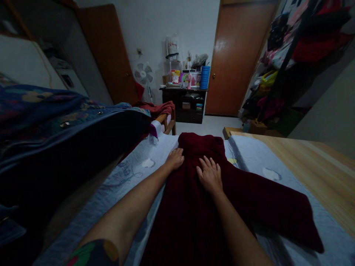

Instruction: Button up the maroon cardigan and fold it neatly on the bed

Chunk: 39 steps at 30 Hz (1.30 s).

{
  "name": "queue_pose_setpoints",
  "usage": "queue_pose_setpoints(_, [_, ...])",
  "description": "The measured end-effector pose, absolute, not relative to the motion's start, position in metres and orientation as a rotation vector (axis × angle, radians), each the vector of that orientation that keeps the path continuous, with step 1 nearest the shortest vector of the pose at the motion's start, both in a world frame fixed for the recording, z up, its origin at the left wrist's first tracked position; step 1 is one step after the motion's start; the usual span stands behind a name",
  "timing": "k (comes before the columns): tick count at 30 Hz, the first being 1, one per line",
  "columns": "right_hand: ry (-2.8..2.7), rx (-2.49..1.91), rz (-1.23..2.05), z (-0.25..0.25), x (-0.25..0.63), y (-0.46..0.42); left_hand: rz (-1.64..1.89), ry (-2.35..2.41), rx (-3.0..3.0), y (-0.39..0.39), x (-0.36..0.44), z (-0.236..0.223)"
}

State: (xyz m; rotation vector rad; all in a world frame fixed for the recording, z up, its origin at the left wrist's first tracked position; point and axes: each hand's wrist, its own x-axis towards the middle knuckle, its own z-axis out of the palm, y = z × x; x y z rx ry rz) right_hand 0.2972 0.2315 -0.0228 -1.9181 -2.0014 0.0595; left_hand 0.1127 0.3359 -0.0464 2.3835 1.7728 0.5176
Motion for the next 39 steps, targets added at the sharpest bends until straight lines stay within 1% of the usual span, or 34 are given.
queue_pose_setpoints(5, [-2.006, -1.895, 0.058, -0.023, 0.297, 0.232, 0.65, 1.84, 2.33, 0.384, 0.107, -0.017])
queue_pose_setpoints(8, [-2.008, -1.906, 0.083, -0.022, 0.298, 0.232, 0.639, 1.784, 2.354, 0.412, 0.1, 0.002])
queue_pose_setpoints(12, [-2.015, -1.897, 0.093, -0.021, 0.298, 0.232, 0.489, 1.662, 2.407, 0.441, 0.092, 0.021])
queue_pose_setpoints(18, [-2.019, -1.9, 0.103, -0.021, 0.298, 0.232, 0.048, 1.426, 2.408, 0.464, 0.105, 0.041])
queue_pose_setpoints(23, [-2.022, -1.897, 0.116, -0.02, 0.299, 0.234, -0.013, 1.299, 2.329, 0.471, 0.127, 0.042])
queue_pose_setpoints(27, [-2.023, -1.888, 0.12, -0.021, 0.299, 0.234, -0.007, 1.275, 2.26, 0.475, 0.128, 0.041])
queue_pose_setpoints(33, [-2.006, -1.889, 0.126, -0.022, 0.3, 0.235, -0.065, 1.428, 2.218, 0.479, 0.104, 0.038])
queue_pose_setpoints(39, [-2.01, -1.889, 0.137, -0.021, 0.3, 0.234, -0.024, 1.552, 2.29, 0.48, 0.084, 0.029])
